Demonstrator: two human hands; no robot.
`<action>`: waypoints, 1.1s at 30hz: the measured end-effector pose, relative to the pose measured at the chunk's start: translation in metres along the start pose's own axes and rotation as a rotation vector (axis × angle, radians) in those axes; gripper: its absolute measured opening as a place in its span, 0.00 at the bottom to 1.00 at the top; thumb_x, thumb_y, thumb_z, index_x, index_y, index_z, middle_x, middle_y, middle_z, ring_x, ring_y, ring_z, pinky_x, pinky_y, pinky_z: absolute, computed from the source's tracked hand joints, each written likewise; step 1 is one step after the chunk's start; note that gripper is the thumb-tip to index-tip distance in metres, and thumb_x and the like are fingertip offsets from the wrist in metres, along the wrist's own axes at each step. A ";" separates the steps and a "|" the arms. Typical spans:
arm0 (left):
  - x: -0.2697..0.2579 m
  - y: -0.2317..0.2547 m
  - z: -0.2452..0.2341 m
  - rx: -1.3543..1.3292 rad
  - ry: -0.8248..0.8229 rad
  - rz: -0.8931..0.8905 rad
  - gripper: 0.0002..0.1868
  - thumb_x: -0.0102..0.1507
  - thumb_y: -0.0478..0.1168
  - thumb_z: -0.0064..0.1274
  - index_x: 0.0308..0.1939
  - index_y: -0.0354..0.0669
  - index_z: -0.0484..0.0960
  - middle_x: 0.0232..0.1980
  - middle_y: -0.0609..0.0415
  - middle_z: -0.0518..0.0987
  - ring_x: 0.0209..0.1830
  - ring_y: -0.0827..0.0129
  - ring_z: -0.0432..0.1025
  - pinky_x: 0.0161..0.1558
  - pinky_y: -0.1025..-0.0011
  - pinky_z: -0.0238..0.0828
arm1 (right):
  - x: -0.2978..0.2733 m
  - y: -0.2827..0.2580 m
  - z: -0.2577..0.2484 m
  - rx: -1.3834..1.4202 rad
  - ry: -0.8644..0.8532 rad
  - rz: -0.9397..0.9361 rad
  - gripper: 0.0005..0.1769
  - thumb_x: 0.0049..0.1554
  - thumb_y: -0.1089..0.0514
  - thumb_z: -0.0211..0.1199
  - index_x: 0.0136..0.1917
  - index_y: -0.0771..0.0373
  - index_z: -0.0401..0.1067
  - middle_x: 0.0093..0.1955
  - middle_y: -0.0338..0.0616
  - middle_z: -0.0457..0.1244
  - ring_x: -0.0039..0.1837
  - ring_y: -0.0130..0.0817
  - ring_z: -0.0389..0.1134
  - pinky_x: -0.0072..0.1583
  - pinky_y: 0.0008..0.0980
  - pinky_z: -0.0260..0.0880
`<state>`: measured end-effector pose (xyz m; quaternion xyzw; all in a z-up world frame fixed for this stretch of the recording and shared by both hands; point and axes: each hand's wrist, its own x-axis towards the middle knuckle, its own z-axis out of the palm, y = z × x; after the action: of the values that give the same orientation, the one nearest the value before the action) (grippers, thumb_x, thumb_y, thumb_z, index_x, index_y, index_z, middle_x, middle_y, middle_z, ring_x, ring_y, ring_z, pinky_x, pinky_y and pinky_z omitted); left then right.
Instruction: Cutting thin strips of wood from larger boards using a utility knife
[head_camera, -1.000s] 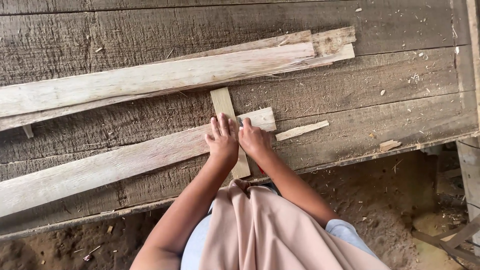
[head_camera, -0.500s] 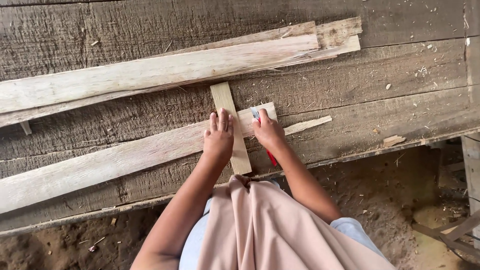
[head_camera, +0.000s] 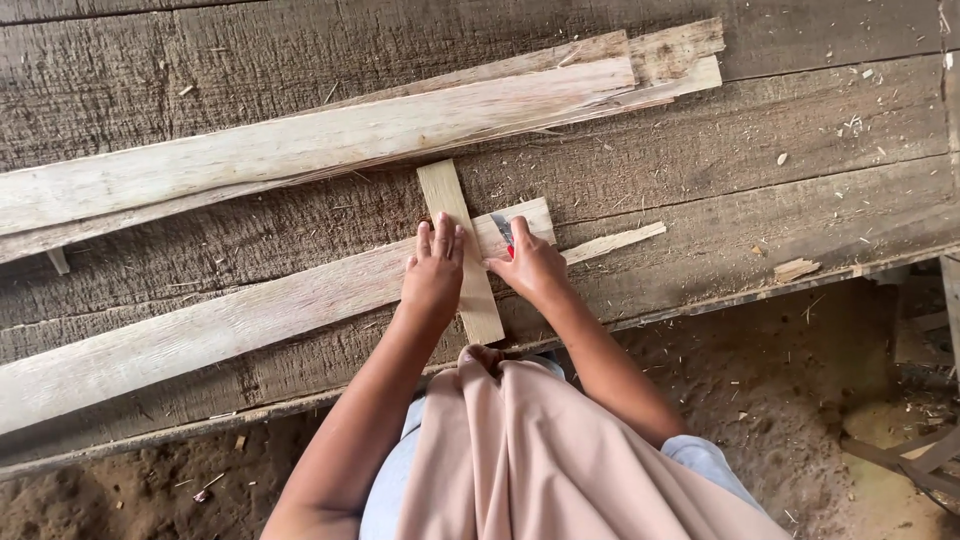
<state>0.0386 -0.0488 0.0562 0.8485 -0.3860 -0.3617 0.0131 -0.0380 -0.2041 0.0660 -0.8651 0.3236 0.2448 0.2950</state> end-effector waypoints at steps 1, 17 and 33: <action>0.002 -0.001 0.003 0.000 -0.001 -0.002 0.53 0.56 0.21 0.55 0.81 0.39 0.45 0.84 0.35 0.35 0.82 0.33 0.33 0.67 0.40 0.61 | -0.001 -0.001 -0.001 0.001 -0.001 -0.001 0.31 0.54 0.39 0.64 0.60 0.55 0.56 0.55 0.64 0.68 0.61 0.66 0.69 0.61 0.63 0.69; 0.005 -0.005 0.009 0.008 0.046 0.005 0.57 0.53 0.28 0.65 0.81 0.41 0.47 0.84 0.36 0.37 0.81 0.33 0.36 0.65 0.41 0.64 | 0.001 0.002 0.004 -0.010 -0.010 0.008 0.29 0.54 0.39 0.64 0.59 0.52 0.55 0.55 0.64 0.68 0.61 0.66 0.69 0.60 0.61 0.69; 0.024 0.002 0.029 0.015 -0.001 -0.068 0.64 0.52 0.36 0.72 0.81 0.37 0.41 0.83 0.33 0.30 0.81 0.31 0.29 0.67 0.34 0.56 | 0.013 0.011 0.007 0.152 -0.023 0.066 0.22 0.59 0.45 0.50 0.63 0.52 0.53 0.54 0.66 0.68 0.61 0.67 0.69 0.59 0.62 0.69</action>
<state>0.0295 -0.0587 0.0213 0.8609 -0.3598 -0.3597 -0.0057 -0.0387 -0.2117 0.0489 -0.8262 0.3662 0.2391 0.3552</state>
